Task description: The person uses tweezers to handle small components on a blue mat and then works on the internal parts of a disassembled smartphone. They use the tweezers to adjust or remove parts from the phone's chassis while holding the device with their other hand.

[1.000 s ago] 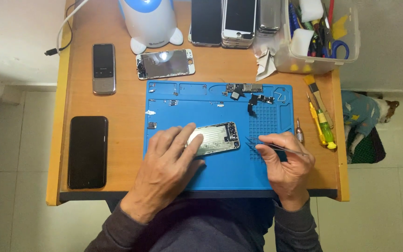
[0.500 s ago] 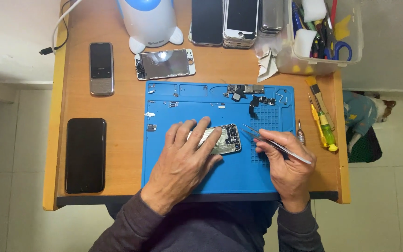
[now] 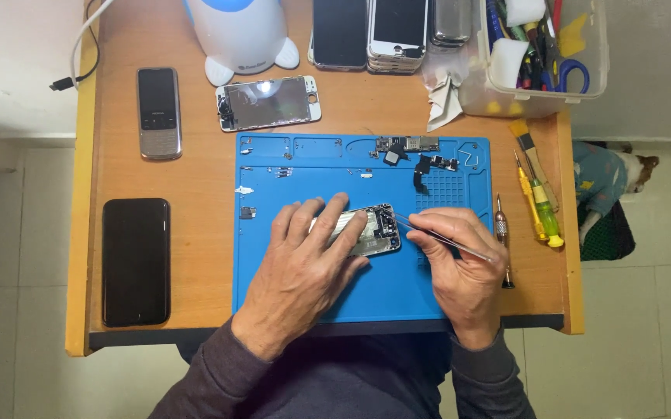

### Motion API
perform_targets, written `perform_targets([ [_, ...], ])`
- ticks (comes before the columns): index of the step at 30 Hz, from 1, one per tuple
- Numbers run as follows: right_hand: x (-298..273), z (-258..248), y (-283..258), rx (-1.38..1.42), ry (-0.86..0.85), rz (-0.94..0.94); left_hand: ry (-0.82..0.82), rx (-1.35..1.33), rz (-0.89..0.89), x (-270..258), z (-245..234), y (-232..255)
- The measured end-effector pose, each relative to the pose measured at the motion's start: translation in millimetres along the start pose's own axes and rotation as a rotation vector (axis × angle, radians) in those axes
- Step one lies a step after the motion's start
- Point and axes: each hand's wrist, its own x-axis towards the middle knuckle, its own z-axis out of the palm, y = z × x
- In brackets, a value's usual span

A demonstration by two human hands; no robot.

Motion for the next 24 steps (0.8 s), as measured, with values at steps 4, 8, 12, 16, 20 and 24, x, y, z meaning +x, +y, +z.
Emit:
perform_targets([
  [4,1.1,2.6,3.3,0.038,-0.01,-0.057,-0.003,0.004,-0.001,0.4,-0.2,0.3],
  [8,1.5,2.4,0.7,0.029,-0.006,-0.056,-0.001,0.0,0.005,1.5,-1.5,0.1],
  [12,0.2,2.2,0.3,0.023,-0.008,-0.058,-0.003,-0.002,0.005,1.3,-1.0,0.2],
  [16,0.5,2.0,0.4,0.028,-0.009,-0.049,0.002,0.0,0.003,2.1,-2.1,0.1],
  [20,0.1,2.9,2.1,0.047,0.002,-0.05,0.006,-0.013,-0.001,2.4,-2.2,0.2],
  [24,-0.9,2.7,4.2,0.067,0.001,-0.035,0.017,-0.049,-0.024,2.5,-2.0,-0.1],
])
